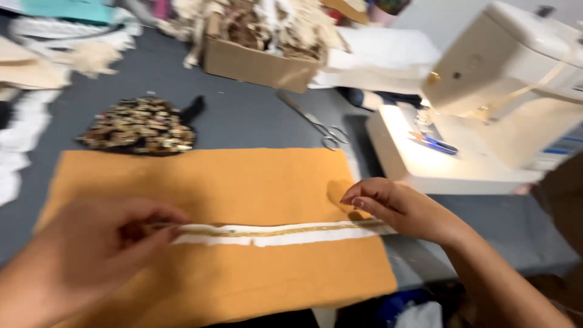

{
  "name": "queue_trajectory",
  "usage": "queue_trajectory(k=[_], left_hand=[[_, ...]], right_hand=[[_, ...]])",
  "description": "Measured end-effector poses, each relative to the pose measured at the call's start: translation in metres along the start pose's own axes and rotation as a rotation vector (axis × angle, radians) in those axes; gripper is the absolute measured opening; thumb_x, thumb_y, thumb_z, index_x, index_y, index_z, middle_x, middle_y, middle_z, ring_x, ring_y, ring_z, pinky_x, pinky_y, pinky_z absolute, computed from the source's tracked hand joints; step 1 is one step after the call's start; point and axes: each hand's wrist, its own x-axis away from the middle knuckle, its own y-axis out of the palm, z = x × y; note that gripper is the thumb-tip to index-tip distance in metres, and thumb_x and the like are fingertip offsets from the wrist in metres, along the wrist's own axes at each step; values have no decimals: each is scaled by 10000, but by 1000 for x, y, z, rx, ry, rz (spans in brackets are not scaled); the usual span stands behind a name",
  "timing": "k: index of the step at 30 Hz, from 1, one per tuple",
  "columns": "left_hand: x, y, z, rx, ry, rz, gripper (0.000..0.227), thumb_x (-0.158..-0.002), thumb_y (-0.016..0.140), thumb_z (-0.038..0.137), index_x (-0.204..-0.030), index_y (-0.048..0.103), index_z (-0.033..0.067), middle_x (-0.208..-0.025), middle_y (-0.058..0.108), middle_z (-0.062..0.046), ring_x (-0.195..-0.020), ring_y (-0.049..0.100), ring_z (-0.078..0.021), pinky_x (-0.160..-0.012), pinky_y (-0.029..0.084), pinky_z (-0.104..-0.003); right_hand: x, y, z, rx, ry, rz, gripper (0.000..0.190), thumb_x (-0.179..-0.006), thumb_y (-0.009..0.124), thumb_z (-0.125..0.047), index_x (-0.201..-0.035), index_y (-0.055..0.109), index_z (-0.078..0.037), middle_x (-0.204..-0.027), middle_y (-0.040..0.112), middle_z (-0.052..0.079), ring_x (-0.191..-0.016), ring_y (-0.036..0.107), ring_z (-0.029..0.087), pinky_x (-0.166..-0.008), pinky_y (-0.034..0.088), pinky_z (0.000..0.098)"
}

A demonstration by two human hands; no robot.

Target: Measuring and positioning decorative trim on a piece of fabric at a sewing workstation

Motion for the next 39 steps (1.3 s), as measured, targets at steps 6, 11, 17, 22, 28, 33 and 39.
queue_trajectory(k=[6, 11, 17, 22, 28, 33, 39], left_hand=[[-7, 23, -39, 342, 242, 217, 187, -774, 818, 95, -882, 971, 96, -421, 635, -79, -380, 397, -157, -373, 270, -301], [-12, 39, -56, 499, -75, 194, 228, -812, 811, -44, -1017, 911, -39, -757, 881, -243, -616, 684, -336, -557, 441, -396], [-17, 44, -66, 510, 6, 212, 223, -795, 806, -35, -995, 904, -30, -712, 882, -229, -526, 610, -290, -492, 396, -368], [-12, 37, -48, 480, 239, 268, 177, -755, 825, 34, -889, 939, 18, -497, 735, -99, -387, 370, -138, -366, 231, -264], [6, 17, -26, 387, 194, 313, 165, -741, 853, 61, -861, 965, 70, -494, 817, -103, -349, 450, -155, -323, 319, -273], [31, 1, -30, 426, 340, 420, 199, -761, 811, 91, -934, 909, 83, -388, 643, -61, -403, 512, -116, -415, 389, -233], [63, -31, -70, 451, 228, 364, 254, -768, 807, 76, -984, 941, 67, -608, 954, -87, -548, 758, -104, -540, 620, -261]], right_hand=[[47, -4, 59, 301, 157, 241, 216, -986, 570, -201, -1091, 757, -226, -1026, 780, -58, -780, 717, 127, -775, 508, 261], [67, -9, 87, 259, 144, 317, 210, -987, 577, -202, -1116, 741, -182, -1043, 740, -15, -887, 753, 123, -803, 540, 271], [67, 0, 109, 200, 200, 297, 179, -959, 645, -305, -1089, 707, -201, -1075, 662, -6, -846, 664, 129, -809, 506, 267], [68, -2, 109, 186, 201, 287, 118, -922, 718, -339, -918, 714, -222, -953, 659, -31, -848, 610, 121, -804, 473, 255], [83, -1, 111, 30, 115, 397, 114, -937, 733, -229, -863, 675, -164, -776, 680, -58, -694, 547, 84, -681, 451, 238], [104, -7, 90, -129, -4, 638, 55, -938, 683, -74, -989, 677, -56, -983, 759, 31, -839, 696, 92, -776, 533, 230], [99, -1, 86, -436, -175, 597, 106, -935, 607, 72, -1035, 638, 55, -1041, 695, 162, -924, 731, 240, -935, 582, 332]])
